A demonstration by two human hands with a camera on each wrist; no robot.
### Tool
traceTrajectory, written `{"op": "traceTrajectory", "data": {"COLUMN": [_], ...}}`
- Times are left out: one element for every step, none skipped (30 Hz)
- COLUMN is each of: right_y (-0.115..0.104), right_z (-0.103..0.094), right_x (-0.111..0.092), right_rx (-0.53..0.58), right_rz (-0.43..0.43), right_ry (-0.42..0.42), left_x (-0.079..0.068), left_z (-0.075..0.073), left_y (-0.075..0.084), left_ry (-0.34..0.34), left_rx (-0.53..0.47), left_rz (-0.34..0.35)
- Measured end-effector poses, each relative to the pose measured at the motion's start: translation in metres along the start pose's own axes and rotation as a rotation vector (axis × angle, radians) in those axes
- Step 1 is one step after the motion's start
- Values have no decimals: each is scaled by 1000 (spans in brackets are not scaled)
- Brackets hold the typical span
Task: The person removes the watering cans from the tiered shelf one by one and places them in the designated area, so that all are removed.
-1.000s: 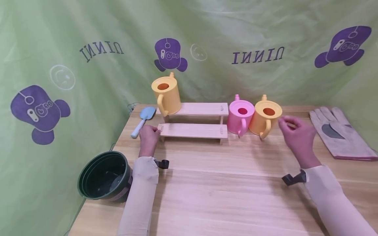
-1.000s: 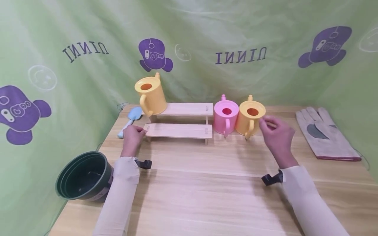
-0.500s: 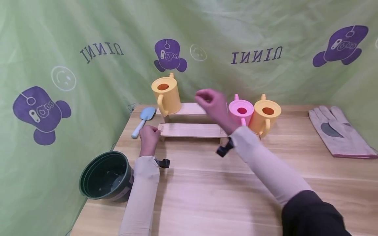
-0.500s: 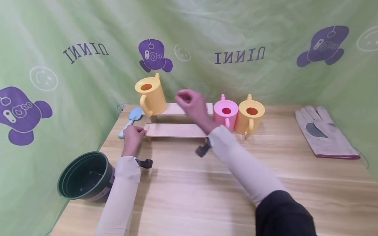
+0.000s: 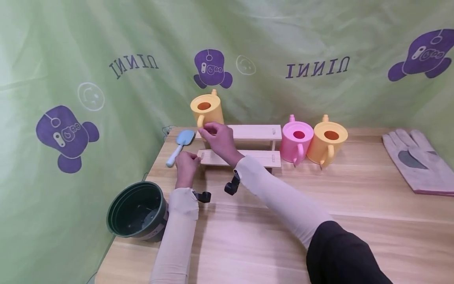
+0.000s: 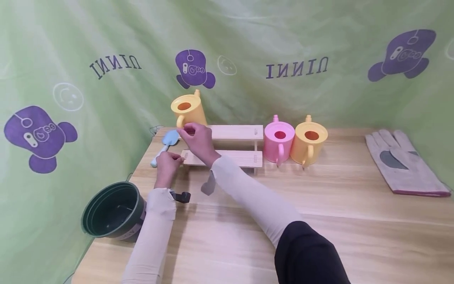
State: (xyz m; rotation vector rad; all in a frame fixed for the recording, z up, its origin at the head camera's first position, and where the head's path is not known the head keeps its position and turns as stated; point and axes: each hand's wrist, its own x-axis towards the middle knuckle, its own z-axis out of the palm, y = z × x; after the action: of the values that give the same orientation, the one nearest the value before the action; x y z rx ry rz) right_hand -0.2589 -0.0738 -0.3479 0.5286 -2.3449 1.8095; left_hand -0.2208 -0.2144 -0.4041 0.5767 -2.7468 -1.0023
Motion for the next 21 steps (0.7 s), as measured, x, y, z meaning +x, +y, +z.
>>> {"op": "traceTrajectory", "data": {"right_y": [1, 1, 2, 2, 2, 2, 2, 2, 1, 0, -1, -2, -3, -3, -3, -3, -3, -4, -4, -5, -6], "right_z": [2, 4, 5, 6, 7, 8, 9, 11, 13, 14, 15, 16, 16, 16, 16, 14, 13, 11, 8, 5, 2], "right_x": [0, 1, 1, 2, 2, 3, 4, 5, 6, 7, 8, 8, 9, 9, 9, 9, 8, 7, 6, 5, 4], "right_rx": [-4, -5, -1, 0, -3, 0, -2, -7, -14, -26, -39, -50, -62, -73, -81, -85, -85, -83, -80, -80, -77], "right_rz": [-1, -1, 1, 3, 3, 3, 0, -8, -17, -29, -40, -47, -53, -56, -58, -58, -60, -63, -73, -82, -93], "right_ry": [14, 27, 35, 37, 39, 41, 42, 45, 53, 65, 78, 89, 101, 114, 125, 132, 136, 142, 148, 151, 152], "left_x": [0, 0, 0, 0, 0, 0, 0, -1, -1, -2, -1, -1, -1, 0, 0, 1, 1, 0, 0, 0, 0], "left_z": [1, 1, 2, 2, 2, 2, 2, 2, 1, 1, 0, 0, -1, -1, -1, -1, -1, -2, -2, -2, -2], "left_y": [0, 1, 1, 1, 1, 1, 1, 1, 1, 0, 1, 1, 1, 1, 1, 1, 1, 0, 0, -1, -1], "left_ry": [-6, -13, -16, -20, -24, -24, -23, -24, -25, -24, -24, -25, -29, -31, -33, -32, -31, -30, -26, -22, -16], "left_rx": [1, -4, -3, -2, -1, 1, -1, -2, 1, 0, 1, 0, -5, -5, -10, -8, -9, -13, -21, -24, -31], "left_rz": [-1, -9, -13, -18, -23, -25, -30, -35, -35, -34, -29, -24, -21, -15, -11, -5, -1, 3, 2, 5, 8]}}
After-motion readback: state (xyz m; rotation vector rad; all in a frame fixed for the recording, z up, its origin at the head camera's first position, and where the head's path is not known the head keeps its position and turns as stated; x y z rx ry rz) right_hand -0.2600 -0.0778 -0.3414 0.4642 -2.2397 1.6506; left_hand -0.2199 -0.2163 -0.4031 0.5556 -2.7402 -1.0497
